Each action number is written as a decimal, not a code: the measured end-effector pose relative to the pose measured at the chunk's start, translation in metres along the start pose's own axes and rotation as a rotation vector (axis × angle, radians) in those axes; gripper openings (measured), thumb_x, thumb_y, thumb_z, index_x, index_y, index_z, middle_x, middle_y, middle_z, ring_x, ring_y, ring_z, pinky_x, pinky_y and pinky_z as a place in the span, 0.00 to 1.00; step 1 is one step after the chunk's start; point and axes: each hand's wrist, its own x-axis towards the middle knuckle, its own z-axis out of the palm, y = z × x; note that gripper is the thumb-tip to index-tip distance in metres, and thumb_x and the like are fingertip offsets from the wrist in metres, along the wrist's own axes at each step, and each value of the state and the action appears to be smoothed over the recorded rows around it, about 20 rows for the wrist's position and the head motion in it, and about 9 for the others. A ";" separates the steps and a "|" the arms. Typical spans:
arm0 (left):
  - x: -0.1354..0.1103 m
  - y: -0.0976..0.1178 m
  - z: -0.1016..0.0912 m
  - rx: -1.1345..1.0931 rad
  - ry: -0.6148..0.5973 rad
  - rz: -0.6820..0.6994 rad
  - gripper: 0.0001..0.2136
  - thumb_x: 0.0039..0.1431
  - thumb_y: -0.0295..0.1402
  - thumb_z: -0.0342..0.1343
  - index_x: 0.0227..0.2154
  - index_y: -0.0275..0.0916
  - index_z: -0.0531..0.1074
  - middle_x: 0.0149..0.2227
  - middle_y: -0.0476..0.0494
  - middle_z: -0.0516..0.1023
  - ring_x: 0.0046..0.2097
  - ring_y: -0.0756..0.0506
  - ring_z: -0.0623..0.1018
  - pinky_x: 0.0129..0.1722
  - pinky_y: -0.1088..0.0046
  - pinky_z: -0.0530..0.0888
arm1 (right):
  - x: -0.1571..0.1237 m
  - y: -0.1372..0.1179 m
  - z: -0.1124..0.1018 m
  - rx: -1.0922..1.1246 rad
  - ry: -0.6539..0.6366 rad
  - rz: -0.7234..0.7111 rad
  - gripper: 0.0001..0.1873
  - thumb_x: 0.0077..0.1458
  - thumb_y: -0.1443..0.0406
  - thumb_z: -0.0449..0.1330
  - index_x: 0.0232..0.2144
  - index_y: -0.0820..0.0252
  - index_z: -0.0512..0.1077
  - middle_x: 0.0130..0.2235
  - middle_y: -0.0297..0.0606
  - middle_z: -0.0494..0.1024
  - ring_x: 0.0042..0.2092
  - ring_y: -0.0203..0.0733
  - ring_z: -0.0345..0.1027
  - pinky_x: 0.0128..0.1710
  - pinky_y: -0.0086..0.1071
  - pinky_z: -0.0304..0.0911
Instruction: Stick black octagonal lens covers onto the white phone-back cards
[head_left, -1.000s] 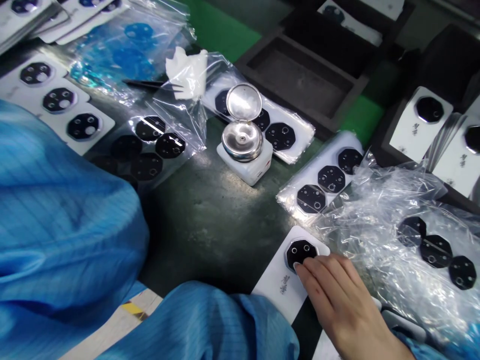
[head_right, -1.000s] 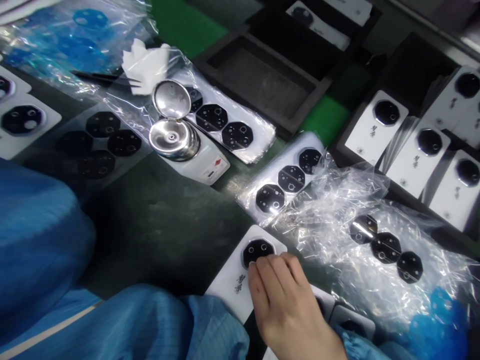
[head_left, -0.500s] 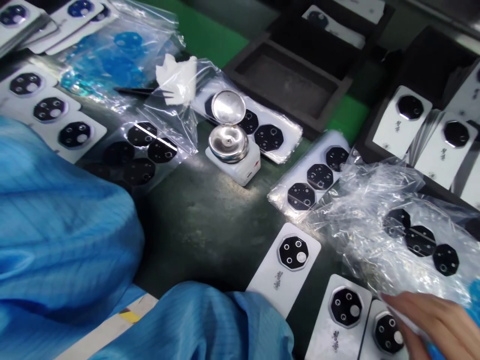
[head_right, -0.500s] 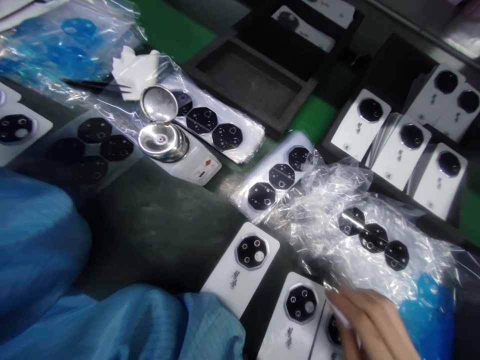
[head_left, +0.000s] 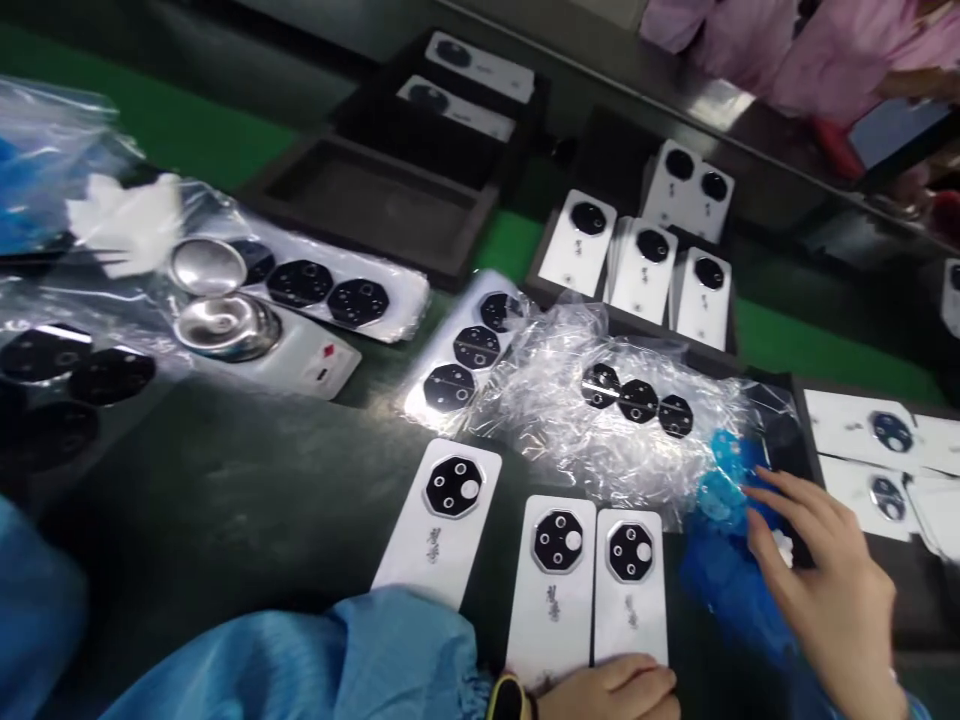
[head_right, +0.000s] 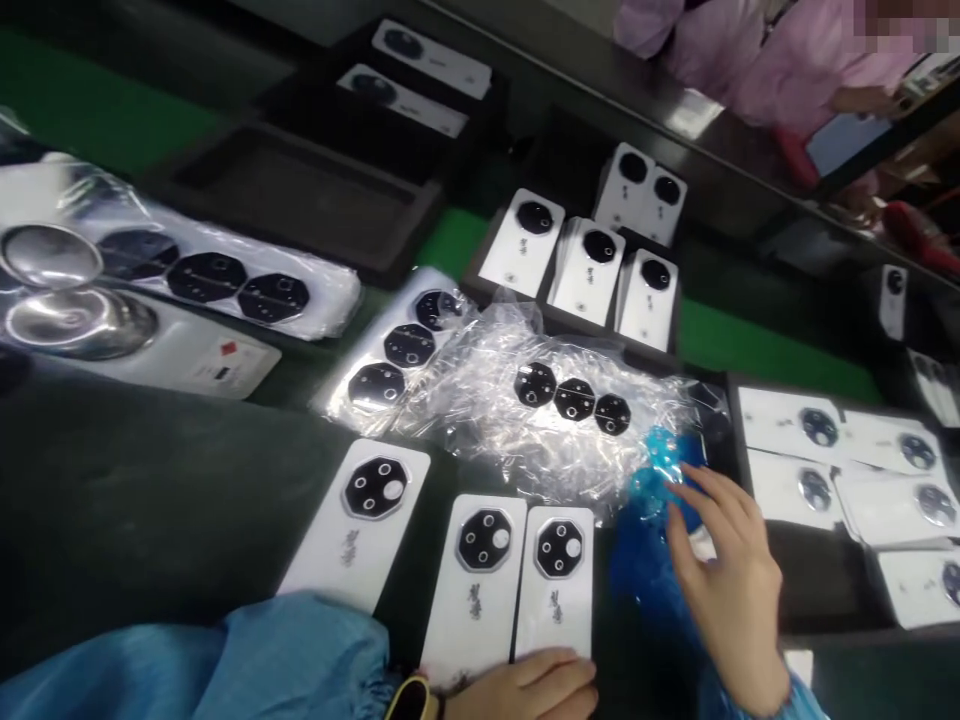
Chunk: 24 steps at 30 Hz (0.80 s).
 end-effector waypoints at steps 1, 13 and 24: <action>0.001 0.000 -0.002 -0.003 0.011 -0.020 0.10 0.65 0.32 0.51 0.32 0.38 0.75 0.36 0.55 0.78 0.44 0.53 0.73 0.52 0.80 0.66 | 0.010 -0.001 0.003 0.054 -0.005 0.035 0.10 0.60 0.58 0.52 0.37 0.54 0.71 0.40 0.43 0.78 0.44 0.52 0.73 0.41 0.45 0.70; 0.015 -0.001 -0.019 0.021 -0.106 0.075 0.07 0.64 0.31 0.52 0.31 0.39 0.72 0.37 0.53 0.79 0.45 0.52 0.74 0.50 0.76 0.68 | 0.053 -0.007 0.051 0.333 -0.034 0.169 0.22 0.50 0.58 0.61 0.46 0.62 0.67 0.41 0.47 0.79 0.43 0.53 0.73 0.41 0.47 0.70; 0.062 -0.006 -0.069 -0.368 -0.266 -0.246 0.04 0.61 0.31 0.55 0.36 0.36 0.70 0.31 0.50 0.75 0.33 0.51 0.73 0.34 0.79 0.71 | 0.052 0.006 0.024 0.664 -0.111 0.147 0.24 0.47 0.63 0.61 0.47 0.60 0.61 0.44 0.44 0.74 0.45 0.47 0.73 0.46 0.44 0.71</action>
